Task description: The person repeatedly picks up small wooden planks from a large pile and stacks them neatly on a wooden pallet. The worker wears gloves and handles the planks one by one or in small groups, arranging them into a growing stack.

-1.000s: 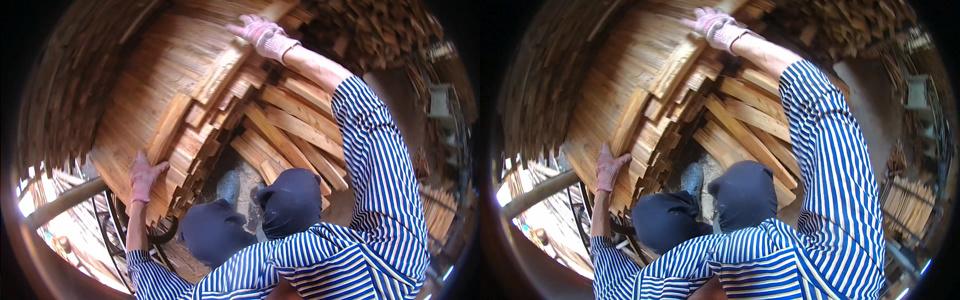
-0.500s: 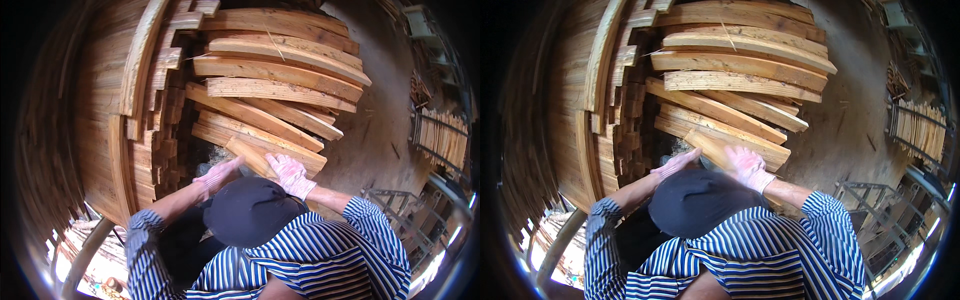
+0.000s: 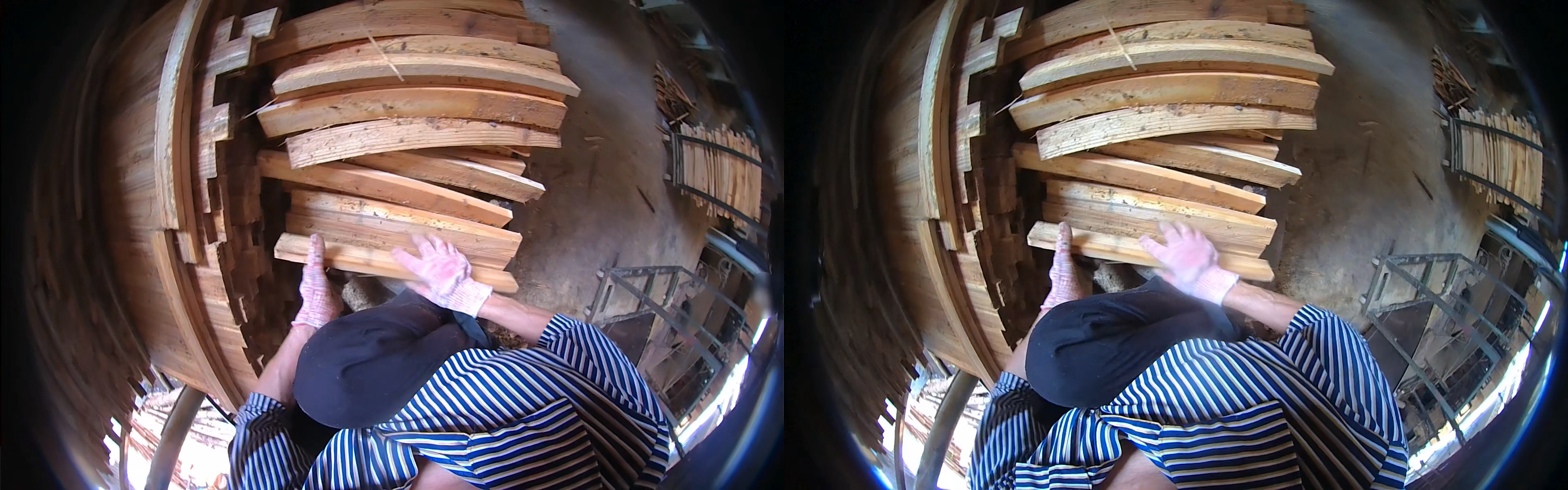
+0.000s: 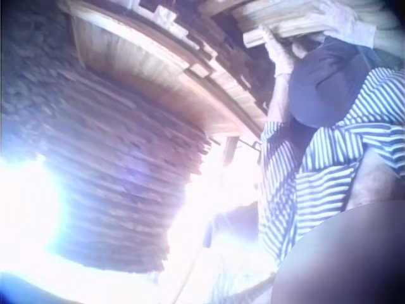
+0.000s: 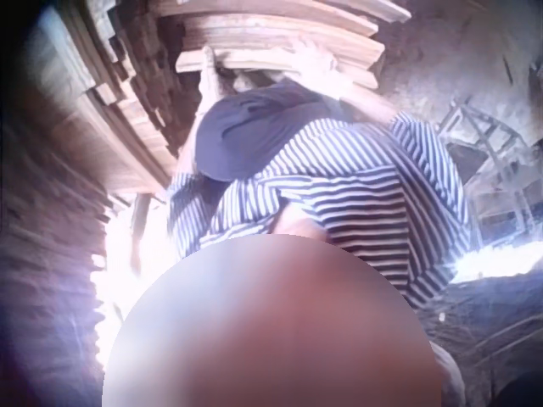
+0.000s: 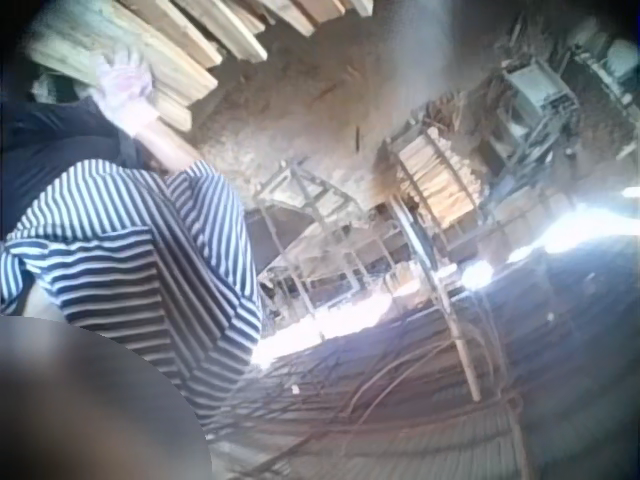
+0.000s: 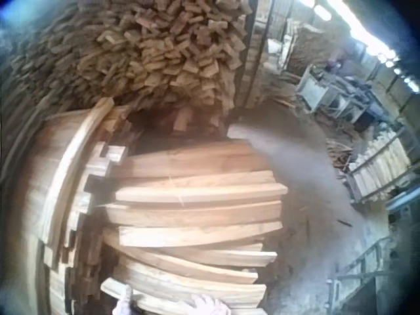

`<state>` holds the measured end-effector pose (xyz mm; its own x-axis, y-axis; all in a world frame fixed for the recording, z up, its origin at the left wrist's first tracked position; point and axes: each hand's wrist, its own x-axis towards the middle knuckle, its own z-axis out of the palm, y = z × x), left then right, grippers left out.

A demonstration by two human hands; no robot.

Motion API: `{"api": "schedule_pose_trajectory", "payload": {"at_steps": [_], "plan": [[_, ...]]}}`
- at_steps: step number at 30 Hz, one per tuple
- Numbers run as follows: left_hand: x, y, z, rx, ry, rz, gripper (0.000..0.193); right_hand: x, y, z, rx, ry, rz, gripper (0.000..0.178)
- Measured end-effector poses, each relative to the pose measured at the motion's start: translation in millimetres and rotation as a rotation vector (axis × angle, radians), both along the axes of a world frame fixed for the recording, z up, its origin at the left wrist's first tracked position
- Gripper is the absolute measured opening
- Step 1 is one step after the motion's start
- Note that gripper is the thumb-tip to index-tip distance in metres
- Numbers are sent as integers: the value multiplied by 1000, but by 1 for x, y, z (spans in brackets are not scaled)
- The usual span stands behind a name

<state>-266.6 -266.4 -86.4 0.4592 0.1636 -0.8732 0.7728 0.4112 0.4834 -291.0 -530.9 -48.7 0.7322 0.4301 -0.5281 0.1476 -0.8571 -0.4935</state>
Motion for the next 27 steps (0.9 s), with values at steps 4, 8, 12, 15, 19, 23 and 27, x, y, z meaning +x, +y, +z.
{"api": "schedule_pose_trajectory", "payload": {"at_steps": [4, 8, 12, 15, 19, 23, 27], "plan": [[5, -70, -6, -207, 142, 318, 71, 12, -21, 0, -217, -88, -304, 80], [5, -75, -48, -138, 231, 316, 46, -16, -66, -25, -347, -113, -347, 79], [-5, -60, -52, -256, 70, 297, 43, 1, -84, -27, -159, 117, -216, 72], [-6, -65, -47, -352, -177, 561, 49, 11, -81, -32, 114, 399, -69, 86], [2, -79, -11, -450, -156, 578, 68, 33, -17, 0, 296, 401, -256, 107], [-5, -81, -17, -436, -250, 656, 81, 47, -2, 0, 278, 309, -100, 103], [-30, -78, -26, -469, -296, 484, 71, 49, -16, 1, 251, 357, 39, 103]]}}
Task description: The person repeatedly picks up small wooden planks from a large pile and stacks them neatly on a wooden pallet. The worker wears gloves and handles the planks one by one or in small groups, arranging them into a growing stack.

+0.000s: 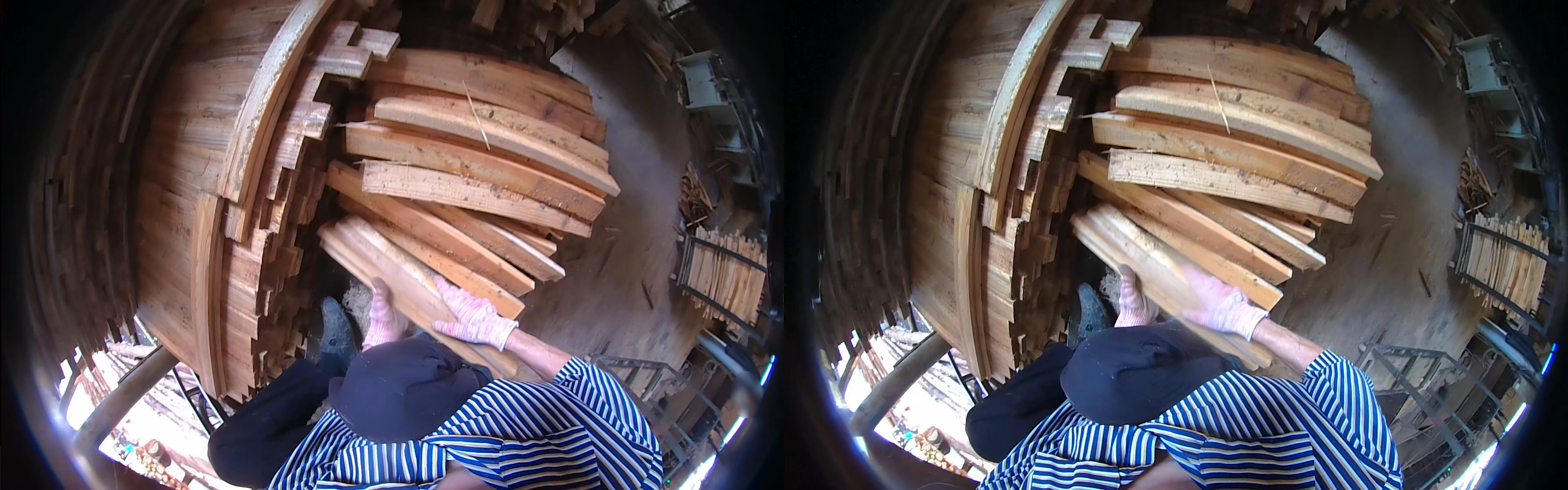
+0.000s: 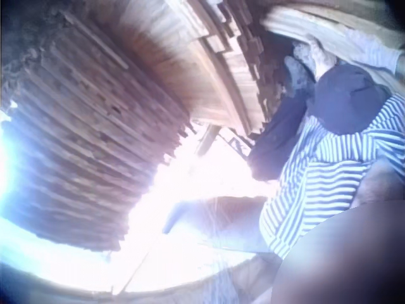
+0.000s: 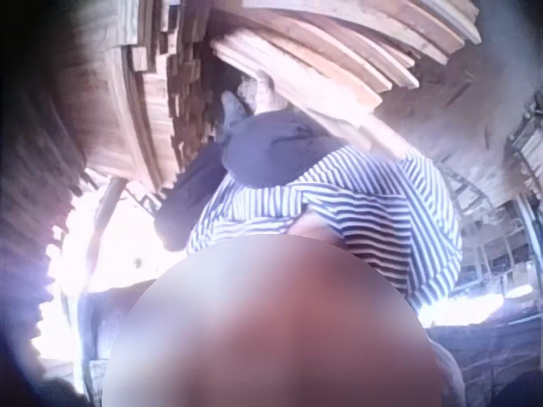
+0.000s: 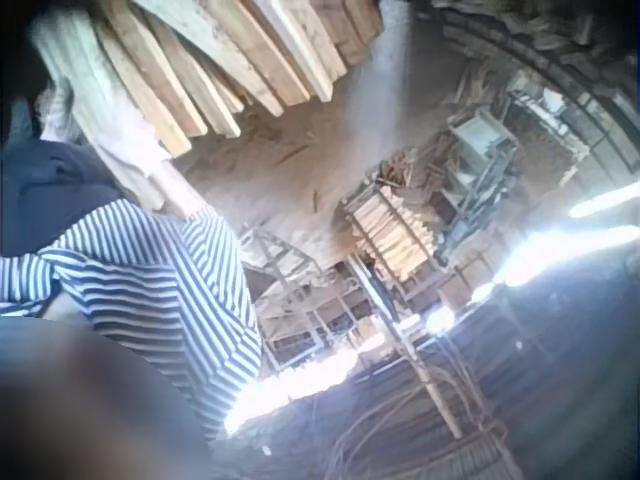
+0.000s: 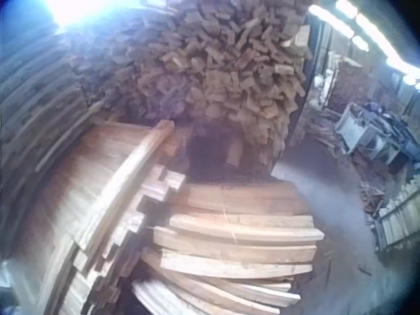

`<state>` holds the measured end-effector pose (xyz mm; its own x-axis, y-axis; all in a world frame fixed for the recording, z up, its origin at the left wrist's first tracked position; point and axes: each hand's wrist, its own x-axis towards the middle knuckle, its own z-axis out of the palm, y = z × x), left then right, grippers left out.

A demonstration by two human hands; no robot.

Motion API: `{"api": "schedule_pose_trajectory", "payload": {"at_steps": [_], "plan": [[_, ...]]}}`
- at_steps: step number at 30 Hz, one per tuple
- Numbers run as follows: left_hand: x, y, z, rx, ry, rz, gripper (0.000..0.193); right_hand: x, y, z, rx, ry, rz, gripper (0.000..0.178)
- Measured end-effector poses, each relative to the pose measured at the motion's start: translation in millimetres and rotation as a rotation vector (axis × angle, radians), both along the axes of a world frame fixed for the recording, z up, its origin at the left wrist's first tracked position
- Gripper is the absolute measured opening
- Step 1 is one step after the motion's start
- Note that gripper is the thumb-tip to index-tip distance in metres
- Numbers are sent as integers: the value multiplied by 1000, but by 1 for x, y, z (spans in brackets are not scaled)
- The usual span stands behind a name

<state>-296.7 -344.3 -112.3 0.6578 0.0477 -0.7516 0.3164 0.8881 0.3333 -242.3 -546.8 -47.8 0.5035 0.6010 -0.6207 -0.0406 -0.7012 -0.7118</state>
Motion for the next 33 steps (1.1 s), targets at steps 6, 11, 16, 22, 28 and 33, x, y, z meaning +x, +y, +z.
{"api": "schedule_pose_trajectory", "payload": {"at_steps": [6, 11, 16, 22, 28, 33], "plan": [[-6, 10, 36, -234, -66, -168, 58, 12, 7, 36, -101, 14, 177, 93], [6, 15, 55, -228, -54, -140, 57, 37, 33, -9, -562, -673, -199, 88], [9, 12, 67, -219, -18, -44, 56, 61, 32, -33, -460, -543, -234, 80], [16, 11, 92, -223, 28, 80, 55, 40, -23, 19, 10, -205, -115, 72], [53, 2, 69, -150, -126, 79, 42, 20, -4, 27, 374, -89, -223, 91], [138, 31, 180, 91, -389, 137, 53, 105, 26, 131, 542, -809, -16, 97]]}}
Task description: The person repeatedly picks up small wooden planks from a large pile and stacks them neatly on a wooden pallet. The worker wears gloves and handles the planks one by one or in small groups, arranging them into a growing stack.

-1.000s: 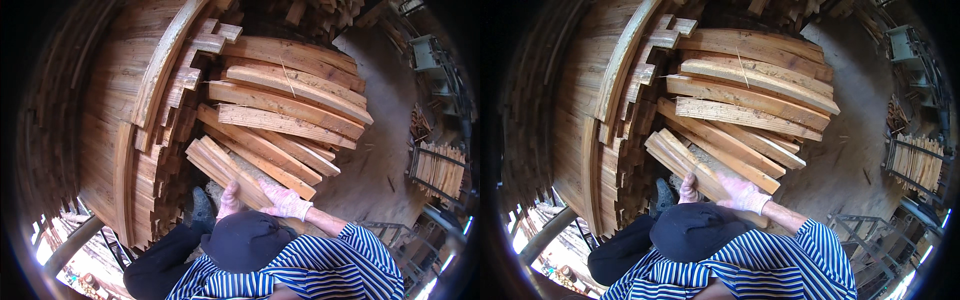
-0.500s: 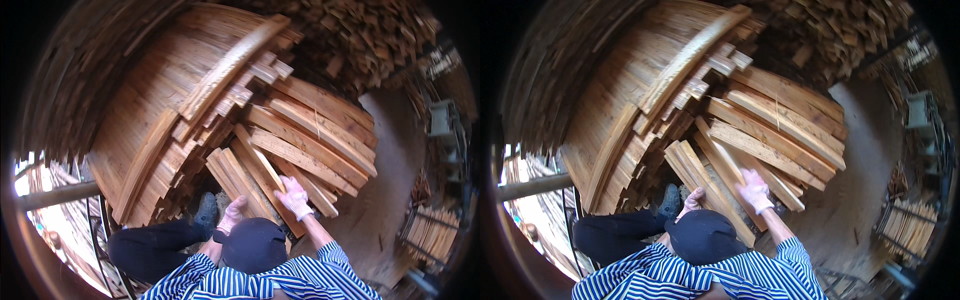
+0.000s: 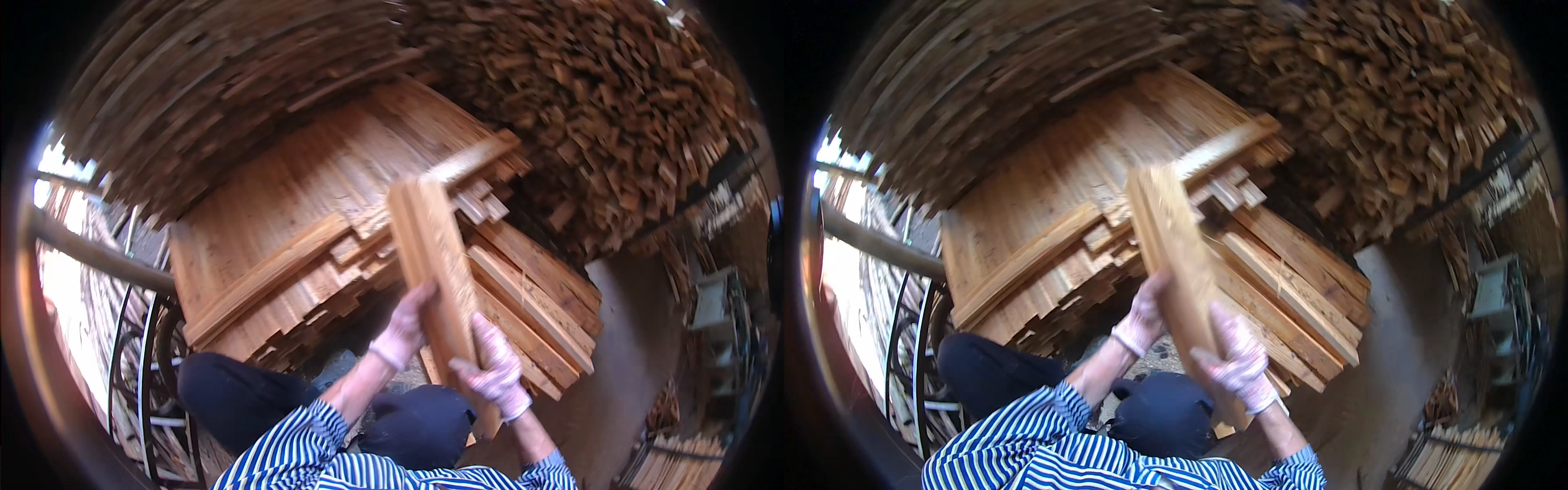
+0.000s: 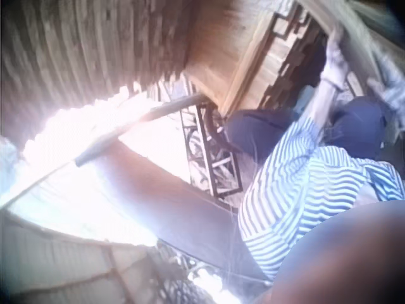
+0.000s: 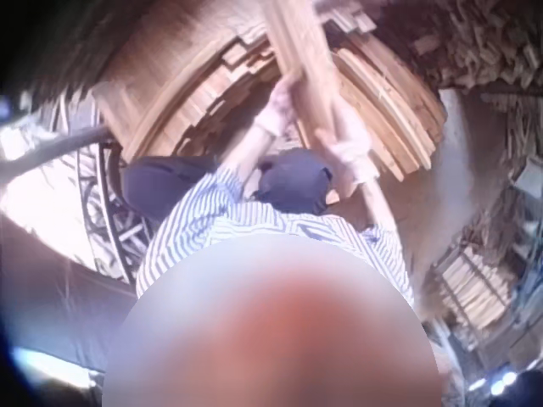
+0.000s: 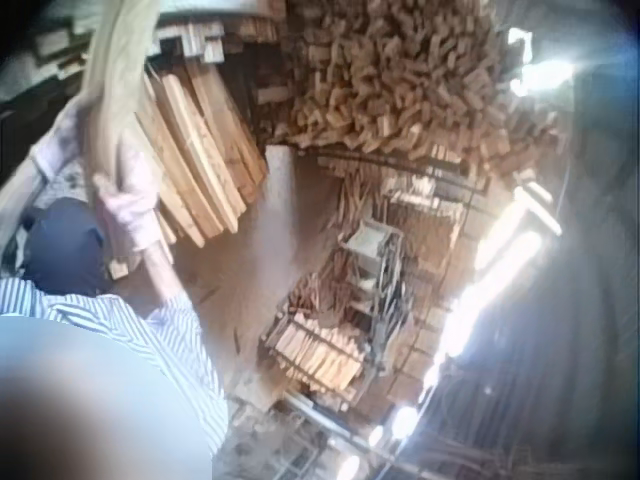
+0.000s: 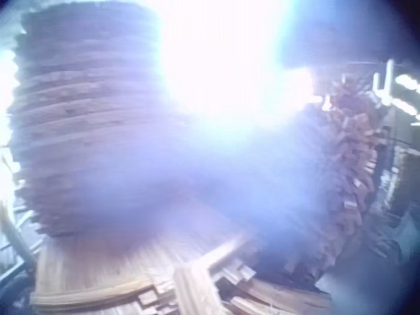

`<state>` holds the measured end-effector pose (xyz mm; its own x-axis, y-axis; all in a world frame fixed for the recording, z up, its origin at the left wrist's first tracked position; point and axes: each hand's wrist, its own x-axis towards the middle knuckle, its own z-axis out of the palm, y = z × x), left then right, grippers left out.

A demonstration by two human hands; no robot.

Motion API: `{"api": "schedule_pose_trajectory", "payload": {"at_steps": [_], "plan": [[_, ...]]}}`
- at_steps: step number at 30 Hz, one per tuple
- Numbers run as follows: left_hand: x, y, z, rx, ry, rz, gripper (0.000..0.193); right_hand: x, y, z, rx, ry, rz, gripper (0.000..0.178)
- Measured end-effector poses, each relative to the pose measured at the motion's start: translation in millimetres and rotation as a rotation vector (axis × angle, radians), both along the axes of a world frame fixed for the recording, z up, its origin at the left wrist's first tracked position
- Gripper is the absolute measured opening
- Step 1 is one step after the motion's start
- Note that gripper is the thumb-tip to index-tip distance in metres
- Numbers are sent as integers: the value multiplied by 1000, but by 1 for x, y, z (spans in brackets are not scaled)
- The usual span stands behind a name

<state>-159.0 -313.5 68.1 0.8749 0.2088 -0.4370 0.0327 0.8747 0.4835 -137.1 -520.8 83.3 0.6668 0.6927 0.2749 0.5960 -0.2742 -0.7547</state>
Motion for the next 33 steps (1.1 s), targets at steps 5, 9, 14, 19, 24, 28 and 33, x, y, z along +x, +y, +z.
{"api": "schedule_pose_trajectory", "payload": {"at_steps": [5, 9, 14, 19, 24, 28, 33], "plan": [[94, 111, 169, 707, -411, -74, 50, 83, 117, 170, 290, 153, -57, 98], [96, 191, 300, 908, -511, 8, 68, 146, 232, 237, 356, 318, 159, 83], [101, 307, 272, 1254, -789, -48, 66, 185, 341, 208, 577, 496, 466, 75], [107, 430, 146, 774, -718, -255, 50, 163, 420, 141, 433, 497, 367, 88], [101, 448, 177, 225, -636, -328, 44, 224, 446, 164, 302, 402, 463, 86], [21, 456, 239, 1413, -108, -215, 69, 326, 432, 168, -10, 152, 381, 88], [-31, 506, 181, 2018, 561, -439, 90, 372, 425, 146, -545, -496, 55, 62]]}}
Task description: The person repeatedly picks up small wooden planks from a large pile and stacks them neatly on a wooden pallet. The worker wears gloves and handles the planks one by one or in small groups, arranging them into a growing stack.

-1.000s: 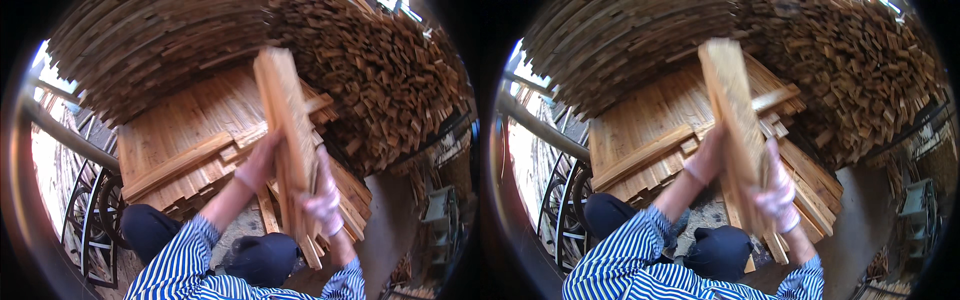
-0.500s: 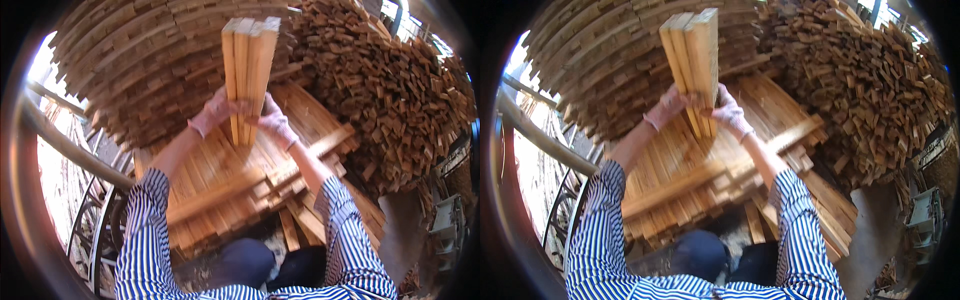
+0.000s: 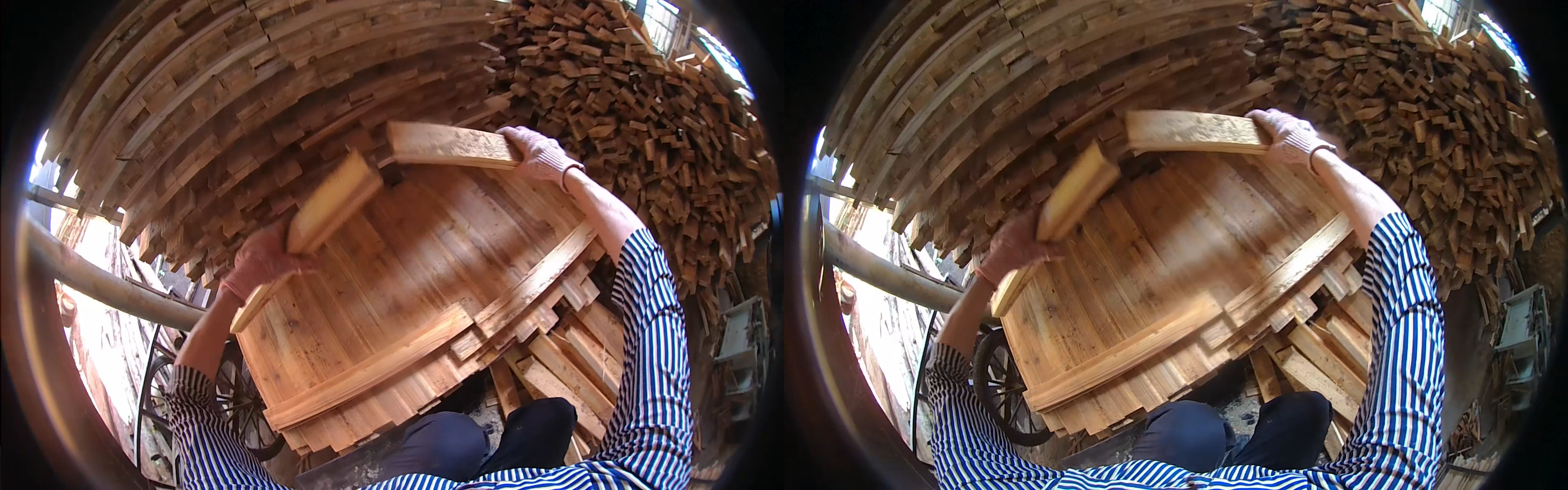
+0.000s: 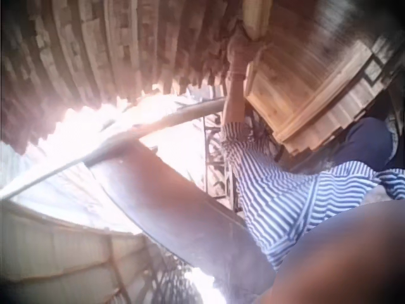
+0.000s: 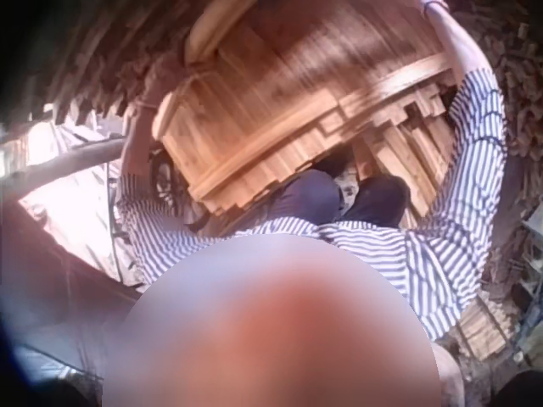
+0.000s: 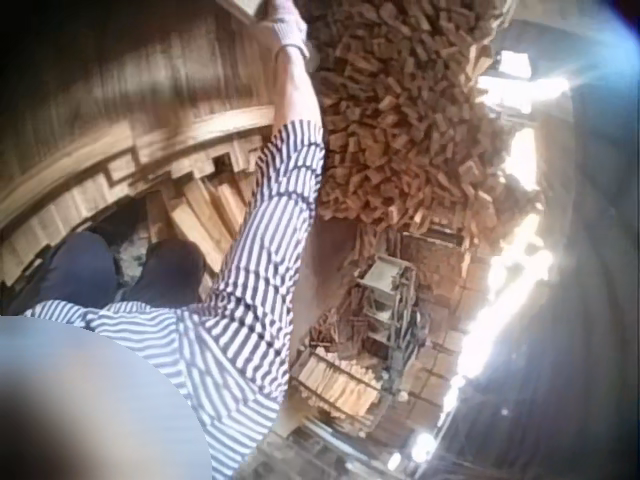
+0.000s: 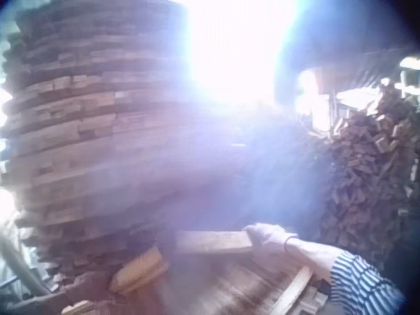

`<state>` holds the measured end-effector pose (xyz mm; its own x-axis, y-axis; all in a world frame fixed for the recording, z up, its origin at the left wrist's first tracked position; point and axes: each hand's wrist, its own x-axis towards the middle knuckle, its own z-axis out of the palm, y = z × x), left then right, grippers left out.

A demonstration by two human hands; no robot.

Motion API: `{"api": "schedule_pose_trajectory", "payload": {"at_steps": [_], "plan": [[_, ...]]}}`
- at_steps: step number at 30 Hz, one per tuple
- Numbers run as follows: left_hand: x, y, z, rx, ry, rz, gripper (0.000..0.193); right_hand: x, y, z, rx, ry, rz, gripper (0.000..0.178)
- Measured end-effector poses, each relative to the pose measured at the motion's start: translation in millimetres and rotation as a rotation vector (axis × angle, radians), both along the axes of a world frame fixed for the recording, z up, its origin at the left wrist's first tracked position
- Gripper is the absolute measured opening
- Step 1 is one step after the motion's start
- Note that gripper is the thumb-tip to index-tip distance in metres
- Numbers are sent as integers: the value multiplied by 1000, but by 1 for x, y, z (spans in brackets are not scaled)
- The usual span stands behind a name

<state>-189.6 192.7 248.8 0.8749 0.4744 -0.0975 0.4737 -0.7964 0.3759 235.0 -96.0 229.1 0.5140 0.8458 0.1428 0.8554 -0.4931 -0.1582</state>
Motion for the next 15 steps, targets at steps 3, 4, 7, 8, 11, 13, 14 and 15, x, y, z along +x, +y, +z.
{"api": "schedule_pose_trajectory", "payload": {"at_steps": [3, 4, 7, 8, 11, 13, 14, 15], "plan": [[-5, 19, -67, 150, 271, 49, 84, 29, 11, -30, -182, -98, -15, 48], [-1, 16, -74, 168, 396, 111, 84, 30, 18, -32, -222, -90, -37, 47], [3, 41, -115, 80, 278, 101, 78, 37, 63, -66, -283, -206, 24, 63], [0, 54, -129, 78, 233, 102, 78, 34, 82, -75, -302, -251, 55, 63], [46, 44, -156, 187, 313, 61, 78, 37, 102, -135, -541, -314, -6, 62], [52, 52, -161, 161, 315, 96, 75, 47, 111, -150, -463, -113, -76, 71], [55, 58, -166, 139, 325, 113, 74, 51, 118, -150, -493, -44, -112, 73], [64, 40, -146, 86, 382, 127, 77, 51, 112, -157, -556, -58, -93, 73]]}}
